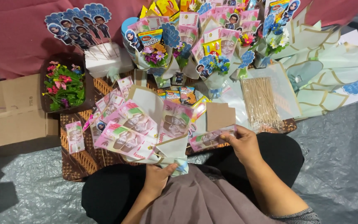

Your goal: Assembling a money bouquet by folding banknotes, attaching them to sticks, and arranging them with decorative paper and stickers.

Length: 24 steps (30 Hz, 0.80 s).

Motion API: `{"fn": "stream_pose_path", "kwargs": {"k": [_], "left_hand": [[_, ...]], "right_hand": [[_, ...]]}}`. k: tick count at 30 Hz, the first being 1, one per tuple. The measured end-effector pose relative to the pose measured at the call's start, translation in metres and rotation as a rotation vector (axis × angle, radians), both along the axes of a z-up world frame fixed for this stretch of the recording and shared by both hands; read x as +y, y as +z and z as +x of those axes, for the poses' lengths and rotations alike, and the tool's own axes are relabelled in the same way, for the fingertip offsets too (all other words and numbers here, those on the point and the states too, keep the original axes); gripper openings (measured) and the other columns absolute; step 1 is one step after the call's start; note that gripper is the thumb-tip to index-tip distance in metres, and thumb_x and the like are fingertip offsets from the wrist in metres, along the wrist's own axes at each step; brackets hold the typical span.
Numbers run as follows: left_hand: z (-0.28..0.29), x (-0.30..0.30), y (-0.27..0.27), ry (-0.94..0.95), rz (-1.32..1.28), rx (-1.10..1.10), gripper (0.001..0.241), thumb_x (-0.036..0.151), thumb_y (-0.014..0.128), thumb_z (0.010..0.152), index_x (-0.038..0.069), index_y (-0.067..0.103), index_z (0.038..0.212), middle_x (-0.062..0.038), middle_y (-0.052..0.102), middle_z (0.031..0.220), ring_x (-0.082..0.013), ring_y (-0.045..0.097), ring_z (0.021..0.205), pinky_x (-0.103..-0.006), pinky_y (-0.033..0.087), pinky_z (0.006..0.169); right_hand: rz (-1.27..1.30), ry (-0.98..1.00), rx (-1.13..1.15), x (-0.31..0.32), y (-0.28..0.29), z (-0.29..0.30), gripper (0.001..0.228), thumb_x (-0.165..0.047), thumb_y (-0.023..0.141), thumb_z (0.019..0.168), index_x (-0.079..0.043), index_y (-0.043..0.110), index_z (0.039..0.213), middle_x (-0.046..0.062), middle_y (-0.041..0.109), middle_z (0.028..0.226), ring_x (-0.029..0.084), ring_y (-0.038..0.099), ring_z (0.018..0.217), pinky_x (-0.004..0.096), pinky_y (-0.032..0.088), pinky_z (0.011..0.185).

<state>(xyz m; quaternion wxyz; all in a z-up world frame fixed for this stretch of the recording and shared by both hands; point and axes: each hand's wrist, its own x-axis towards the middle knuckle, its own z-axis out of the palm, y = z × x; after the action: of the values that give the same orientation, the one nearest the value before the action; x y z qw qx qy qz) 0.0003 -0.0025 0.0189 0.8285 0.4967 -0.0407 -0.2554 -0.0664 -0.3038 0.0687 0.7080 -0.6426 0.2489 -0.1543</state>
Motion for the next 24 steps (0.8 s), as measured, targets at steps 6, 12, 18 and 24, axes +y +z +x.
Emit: {"fn": "stream_pose_path", "kwargs": {"k": [6, 12, 18, 24], "left_hand": [[-0.003, 0.026, -0.055, 0.037, 0.049, -0.159, 0.062, -0.001, 0.087, 0.072, -0.003, 0.062, 0.129, -0.013, 0.073, 0.114, -0.0224, 0.071, 0.096, -0.0344, 0.057, 0.088], [-0.061, 0.066, -0.111, 0.056, 0.141, -0.192, 0.064, 0.000, 0.090, 0.069, -0.004, 0.063, 0.127, -0.015, 0.073, 0.114, -0.0226, 0.067, 0.100, -0.0378, 0.054, 0.092], [-0.096, 0.083, -0.117, 0.062, 0.221, -0.247, 0.067, 0.001, 0.093, 0.065, -0.005, 0.064, 0.125, -0.017, 0.073, 0.115, -0.0227, 0.063, 0.104, -0.0412, 0.050, 0.097], [-0.096, 0.070, -0.100, 0.096, 0.293, -0.316, 0.069, 0.002, 0.095, 0.062, -0.005, 0.065, 0.124, -0.019, 0.073, 0.116, -0.0229, 0.060, 0.108, -0.0447, 0.047, 0.101]], "right_hand": [[-0.098, 0.156, -0.192, -0.003, 0.013, 0.000, 0.013, -0.005, 0.080, 0.083, 0.004, 0.073, 0.088, 0.007, 0.071, 0.093, 0.013, 0.062, 0.077, 0.022, 0.049, 0.072], [-0.527, 0.307, -0.754, -0.006, 0.050, 0.003, 0.039, -0.039, 0.076, 0.087, -0.003, 0.082, 0.074, 0.015, 0.074, 0.078, 0.032, 0.068, 0.071, 0.039, 0.056, 0.068], [-0.511, 0.118, -0.636, 0.009, 0.029, -0.001, 0.043, -0.014, 0.090, 0.073, 0.000, 0.075, 0.110, 0.028, 0.067, 0.117, 0.043, 0.067, 0.105, 0.045, 0.055, 0.086], [0.525, 0.415, -0.604, 0.052, 0.036, 0.011, 0.103, -0.052, 0.078, 0.085, -0.012, 0.020, 0.161, 0.031, 0.040, 0.154, 0.043, 0.046, 0.138, 0.051, 0.042, 0.113]]}}
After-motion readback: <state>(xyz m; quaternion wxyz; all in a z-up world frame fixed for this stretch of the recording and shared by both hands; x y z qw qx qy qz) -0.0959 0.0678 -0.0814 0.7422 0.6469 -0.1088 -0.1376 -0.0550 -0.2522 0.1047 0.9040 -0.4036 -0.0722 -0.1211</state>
